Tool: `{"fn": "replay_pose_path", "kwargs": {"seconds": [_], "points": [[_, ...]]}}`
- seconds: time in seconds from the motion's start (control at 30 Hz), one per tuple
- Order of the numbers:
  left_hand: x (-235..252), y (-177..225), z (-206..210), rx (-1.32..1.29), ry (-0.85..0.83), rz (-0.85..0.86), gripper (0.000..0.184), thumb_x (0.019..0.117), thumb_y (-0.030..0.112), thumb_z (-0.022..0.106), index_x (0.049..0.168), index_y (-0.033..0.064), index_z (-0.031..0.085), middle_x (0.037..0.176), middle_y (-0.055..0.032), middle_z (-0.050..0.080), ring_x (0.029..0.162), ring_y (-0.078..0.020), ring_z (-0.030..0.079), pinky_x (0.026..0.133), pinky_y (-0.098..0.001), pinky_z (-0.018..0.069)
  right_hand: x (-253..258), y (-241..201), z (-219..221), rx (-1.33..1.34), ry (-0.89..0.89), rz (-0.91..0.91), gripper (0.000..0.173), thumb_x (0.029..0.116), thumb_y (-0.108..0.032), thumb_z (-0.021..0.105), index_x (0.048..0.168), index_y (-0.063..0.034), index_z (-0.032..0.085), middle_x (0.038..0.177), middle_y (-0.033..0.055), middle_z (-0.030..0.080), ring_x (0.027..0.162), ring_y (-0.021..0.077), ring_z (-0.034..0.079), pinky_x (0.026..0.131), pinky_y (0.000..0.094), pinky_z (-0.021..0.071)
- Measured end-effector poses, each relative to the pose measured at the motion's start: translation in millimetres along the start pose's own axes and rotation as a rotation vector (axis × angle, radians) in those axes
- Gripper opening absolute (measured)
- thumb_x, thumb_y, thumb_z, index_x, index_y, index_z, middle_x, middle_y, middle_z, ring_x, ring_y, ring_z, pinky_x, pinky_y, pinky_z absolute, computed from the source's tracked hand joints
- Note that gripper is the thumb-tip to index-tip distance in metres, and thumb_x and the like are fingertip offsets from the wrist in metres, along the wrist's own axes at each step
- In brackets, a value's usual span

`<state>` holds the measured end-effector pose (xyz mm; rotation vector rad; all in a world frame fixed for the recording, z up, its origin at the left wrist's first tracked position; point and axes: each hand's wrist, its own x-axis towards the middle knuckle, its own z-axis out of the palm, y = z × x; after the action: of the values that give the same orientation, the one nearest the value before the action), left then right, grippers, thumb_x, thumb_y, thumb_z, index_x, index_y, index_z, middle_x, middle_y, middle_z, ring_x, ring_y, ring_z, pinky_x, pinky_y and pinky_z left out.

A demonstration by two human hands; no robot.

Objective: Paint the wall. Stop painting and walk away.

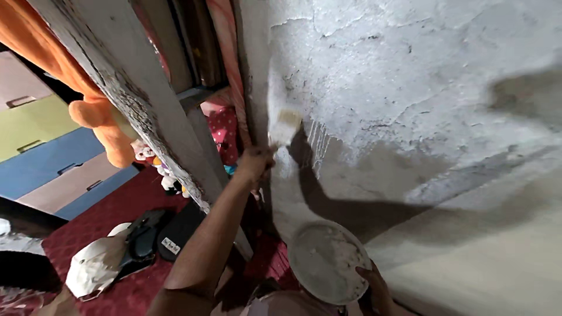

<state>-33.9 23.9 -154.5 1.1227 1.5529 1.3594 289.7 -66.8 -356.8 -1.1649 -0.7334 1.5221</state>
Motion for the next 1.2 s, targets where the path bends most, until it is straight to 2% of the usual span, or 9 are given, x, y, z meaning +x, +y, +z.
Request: {"fn": "replay_pose_path", "kwargs": {"seconds": [0.07,0.17,0.3,0.47,0.6,0.73,0.9,1.03,1.2], "points": [[3.8,-60.8,10.6,0.009,-0.019,-0.164,0.03,0.1075,0.027,0.052,0.12,0.0013,0.06,0.073,-0.0032,0.058,0.051,-0.007,0.046,0.047,-0.0214,0.0394,2.1,1.5,-6.5,-0.003,-0.019,0.015,0.065,0.0886,-0.01,0.052,0.151,-0.0055,0.035,0.119,0.0059,0.063,0.094,0.0059,0.068,0.077,0.0249,0.0605],[1.1,-81.7,21.6,0.082,-0.015,-0.326,0.022,0.107,0.02,0.052,0.112,-0.0005,0.058,0.072,-0.0013,0.054,0.05,-0.0047,0.043,0.046,-0.0185,0.0354,2.4,0.9,-14.9,-0.037,-0.046,0.032,0.065,0.0886,-0.009,0.052,0.151,-0.0049,0.034,0.12,0.0061,0.063,0.094,0.0058,0.068,0.076,0.0255,0.0604],[-9.1,0.0,20.0,0.232,-0.063,-0.141,0.027,0.1072,0.024,0.051,0.108,-0.0008,0.062,0.078,-0.0039,0.06,0.052,-0.006,0.045,0.048,-0.0214,0.0392,2.3,-6.9,-19.4,-0.036,-0.029,0.026,0.062,0.0913,-0.008,0.05,0.151,-0.0044,0.034,0.119,0.0058,0.063,0.092,0.0047,0.068,0.076,0.0244,0.0602],[-23.3,85.5,20.0,0.128,0.001,0.041,0.026,0.1089,0.025,0.048,0.112,0.0032,0.063,0.072,-0.0002,0.059,0.044,-0.0015,0.038,0.04,-0.0161,0.0315,8.5,-9.1,-14.0,0.028,-0.037,0.01,0.064,0.0897,-0.009,0.051,0.151,-0.0057,0.034,0.118,0.004,0.064,0.092,0.0046,0.069,0.075,0.024,0.0611],[-25.9,13.8,16.7,0.195,-0.022,-0.045,0.031,0.1076,0.033,0.051,0.114,0.0056,0.064,0.072,-0.0026,0.059,0.047,-0.0055,0.04,0.042,-0.0203,0.0337,9.3,-8.5,-13.2,0.03,-0.077,0.025,0.063,0.0911,-0.011,0.05,0.152,-0.0064,0.034,0.119,0.0047,0.064,0.094,0.005,0.069,0.076,0.0245,0.0606],[-6.0,-44.9,19.2,0.167,-0.025,-0.236,0.026,0.1074,0.023,0.051,0.105,-0.0003,0.061,0.07,-0.0021,0.058,0.047,-0.0036,0.042,0.043,-0.0179,0.0319,17.6,2.9,-16.9,0.036,-0.103,-0.004,0.067,0.0867,-0.012,0.055,0.151,-0.0056,0.036,0.12,0.0058,0.065,0.095,0.0083,0.07,0.076,0.0277,0.0624],[-17.2,47.4,7.8,0.207,0.078,0.037,0.028,0.1073,0.025,0.052,0.115,0.0007,0.065,0.077,-0.0031,0.062,0.055,-0.0065,0.049,0.049,-0.022,0.0415,19.9,-3.4,-14.8,0.037,-0.126,0.006,0.068,0.0878,-0.014,0.056,0.151,-0.0059,0.034,0.119,0.0051,0.065,0.094,0.0076,0.07,0.075,0.0267,0.0622],[-16.1,86.4,9.2,0.057,0.12,0.18,0.025,0.1094,0.023,0.046,0.106,0.004,0.06,0.07,0.001,0.059,0.044,-0.0016,0.041,0.039,-0.0158,0.0334,17.9,-10.7,-6.0,0.048,-0.108,0.03,0.07,0.0868,-0.013,0.056,0.153,-0.0089,0.035,0.118,0.0047,0.067,0.091,0.0077,0.071,0.072,0.0275,0.063],[-15.1,-12.3,33.5,0.253,-0.057,-0.041,0.029,0.1074,0.022,0.051,0.124,-0.0005,0.061,0.078,-0.0056,0.059,0.054,-0.0087,0.048,0.05,-0.0242,0.0433,15.8,-5.6,-12.7,0.044,-0.105,0.026,0.067,0.0875,-0.011,0.054,0.152,-0.0073,0.036,0.119,0.0052,0.065,0.093,0.007,0.07,0.074,0.0266,0.0619]]}}
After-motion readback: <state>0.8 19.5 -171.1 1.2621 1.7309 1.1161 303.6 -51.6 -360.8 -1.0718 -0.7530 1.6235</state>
